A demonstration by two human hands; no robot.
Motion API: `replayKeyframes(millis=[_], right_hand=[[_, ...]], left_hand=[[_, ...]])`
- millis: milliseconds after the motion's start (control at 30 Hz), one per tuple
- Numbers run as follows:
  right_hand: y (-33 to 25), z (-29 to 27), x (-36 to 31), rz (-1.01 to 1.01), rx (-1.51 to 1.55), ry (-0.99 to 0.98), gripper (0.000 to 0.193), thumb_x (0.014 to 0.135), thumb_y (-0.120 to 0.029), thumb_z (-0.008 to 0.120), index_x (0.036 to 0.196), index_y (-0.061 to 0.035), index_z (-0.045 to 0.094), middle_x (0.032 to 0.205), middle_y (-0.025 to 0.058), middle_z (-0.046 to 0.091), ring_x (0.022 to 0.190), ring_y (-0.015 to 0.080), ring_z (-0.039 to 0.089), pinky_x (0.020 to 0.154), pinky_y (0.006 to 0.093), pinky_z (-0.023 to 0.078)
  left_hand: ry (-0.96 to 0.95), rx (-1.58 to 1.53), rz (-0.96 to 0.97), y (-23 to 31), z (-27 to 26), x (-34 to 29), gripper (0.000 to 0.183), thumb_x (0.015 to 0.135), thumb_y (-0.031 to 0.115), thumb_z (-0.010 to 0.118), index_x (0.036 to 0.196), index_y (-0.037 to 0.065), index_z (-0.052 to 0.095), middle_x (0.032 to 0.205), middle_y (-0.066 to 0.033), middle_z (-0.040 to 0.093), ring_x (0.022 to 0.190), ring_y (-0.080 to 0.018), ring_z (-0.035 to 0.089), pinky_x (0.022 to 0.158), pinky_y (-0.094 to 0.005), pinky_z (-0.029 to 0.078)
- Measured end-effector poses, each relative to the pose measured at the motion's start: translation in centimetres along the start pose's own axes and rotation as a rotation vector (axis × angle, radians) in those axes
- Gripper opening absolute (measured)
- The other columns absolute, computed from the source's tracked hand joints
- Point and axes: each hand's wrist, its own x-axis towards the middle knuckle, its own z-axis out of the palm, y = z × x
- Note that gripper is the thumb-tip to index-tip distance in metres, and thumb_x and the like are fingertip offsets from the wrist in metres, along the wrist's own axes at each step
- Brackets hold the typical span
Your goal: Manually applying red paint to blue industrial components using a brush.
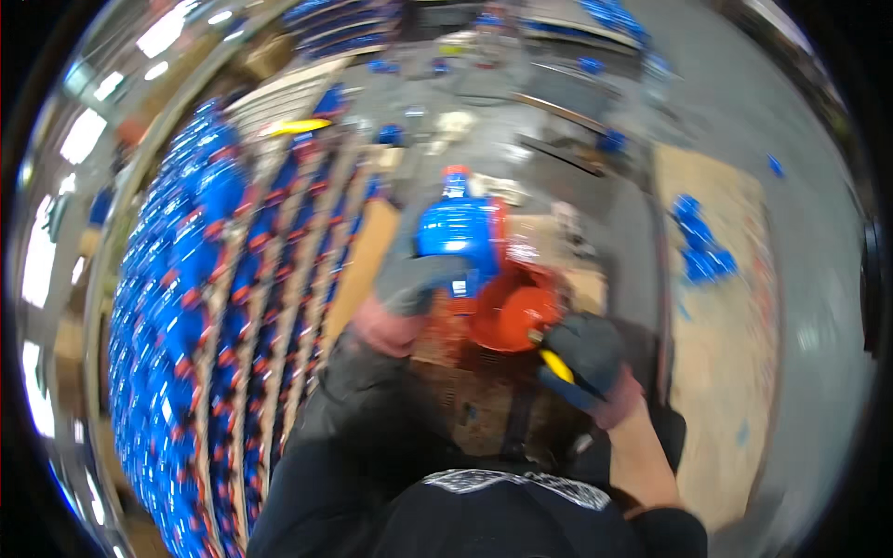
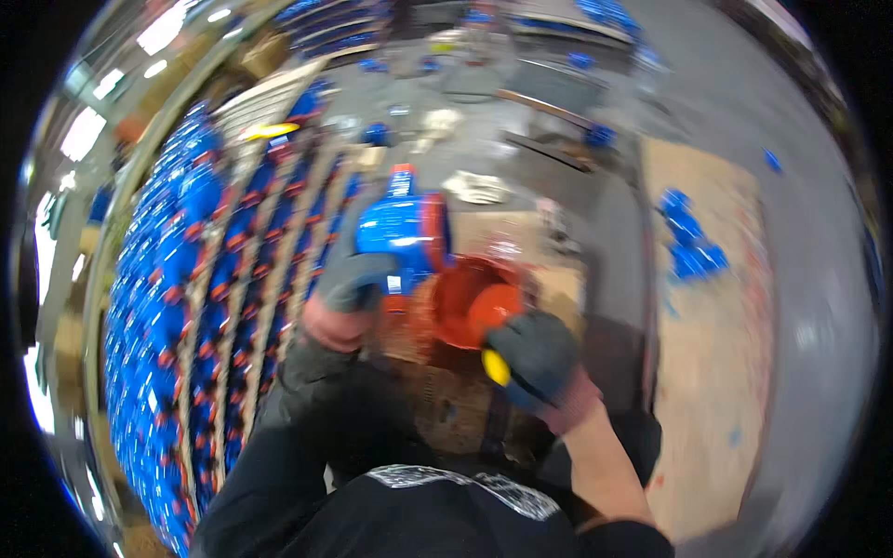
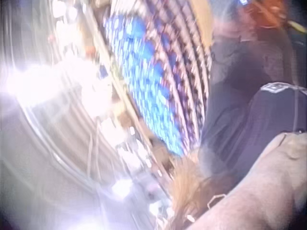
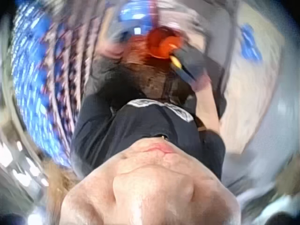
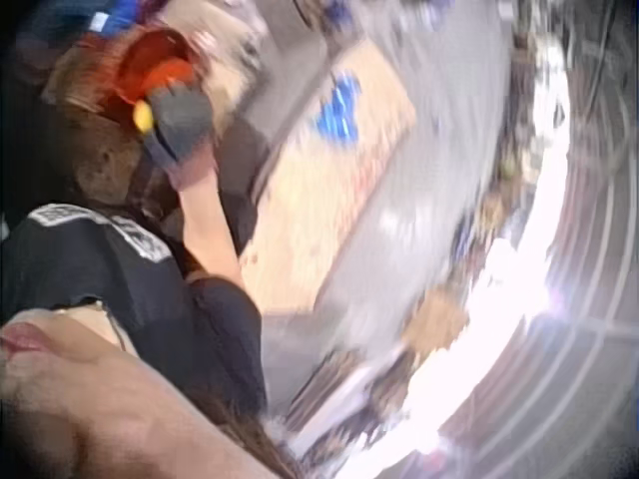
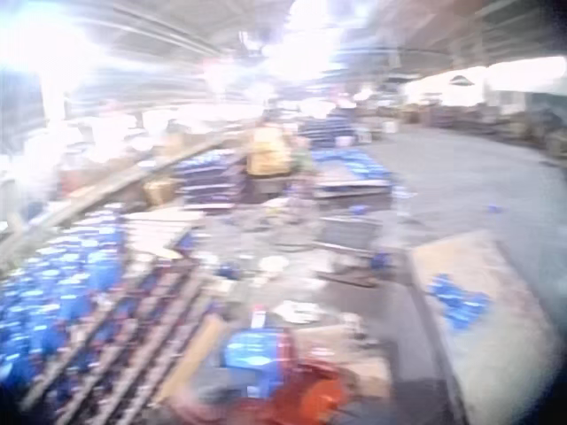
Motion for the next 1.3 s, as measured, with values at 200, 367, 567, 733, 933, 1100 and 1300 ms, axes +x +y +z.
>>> replayKeyframes(millis=[200,367,567,733,933,1100,1300], right_hand=[[-1.1,-1.3,0.4,-0.074,0.155,0.171,0.026,0.064,-0.007,0.077,0.087,-0.0101,0.065,0.071,0.0076,0.06,0.063,0.0276,0.057,0.058,0.0378,0.045],[-0.2,-1.9,1.2,-0.012,0.073,0.105,0.029,0.064,-0.008,0.078,0.091,-0.0117,0.067,0.072,0.0074,0.059,0.064,0.0264,0.057,0.058,0.0383,0.044],[1.3,-1.7,1.9,-0.033,0.005,0.234,0.033,0.063,-0.008,0.079,0.093,-0.0125,0.065,0.071,0.0049,0.056,0.065,0.0251,0.056,0.06,0.0378,0.044],[2.4,-2.3,1.2,0.071,-0.014,0.206,0.034,0.061,-0.008,0.078,0.092,-0.0126,0.065,0.07,0.0041,0.054,0.066,0.0253,0.055,0.062,0.0382,0.043],[2.8,-2.8,2.0,0.138,-0.05,0.18,0.034,0.057,-0.01,0.078,0.09,-0.0097,0.067,0.069,0.0053,0.054,0.066,0.0258,0.054,0.062,0.0381,0.042],[4.1,-1.2,3.0,0.156,0.044,0.162,0.034,0.058,-0.009,0.077,0.09,-0.0099,0.067,0.07,0.0054,0.055,0.067,0.0265,0.055,0.062,0.0386,0.043],[3.7,-1.6,3.8,0.102,0.006,0.163,0.035,0.058,-0.011,0.079,0.091,-0.0105,0.067,0.072,0.0048,0.057,0.07,0.0264,0.057,0.064,0.0396,0.044]], left_hand=[[0.2,0.413,0.023,8.0,-5.4,0.7,0.083,0.06,-0.003,0.077,0.135,0.007,0.042,0.123,-0.0112,0.053,0.109,-0.0234,0.057,0.093,-0.0371,0.049],[0.297,0.827,0.161,16.3,-8.7,3.9,0.08,0.059,0.007,0.082,0.131,0.003,0.047,0.11,-0.0117,0.058,0.097,-0.0196,0.06,0.081,-0.0301,0.053],[0.456,1.277,0.253,20.6,-21.8,15.7,0.082,0.055,0.019,0.084,0.129,0.005,0.051,0.105,-0.0119,0.062,0.091,-0.0209,0.063,0.078,-0.0316,0.053],[0.708,1.655,0.098,20.6,-27.8,21.8,0.077,0.058,0.029,0.08,0.13,0.018,0.053,0.114,-0.02,0.061,0.1,-0.0302,0.064,0.084,-0.0387,0.053],[0.938,1.985,-0.225,17.4,-34.9,26.3,0.071,0.063,0.033,0.077,0.13,0.026,0.053,0.126,-0.0202,0.053,0.109,-0.037,0.058,0.089,-0.0436,0.05],[0.677,2.288,-0.566,19.7,-42.4,26.8,0.053,0.064,0.029,0.075,0.114,0.016,0.066,0.118,-0.0166,0.062,0.105,-0.0324,0.062,0.086,-0.0411,0.052],[0.267,2.654,-0.549,23.5,-44.9,27.6,0.031,0.09,0.023,0.049,0.11,0.006,0.065,0.112,-0.0193,0.064,0.106,-0.0317,0.061,0.093,-0.0387,0.046]])
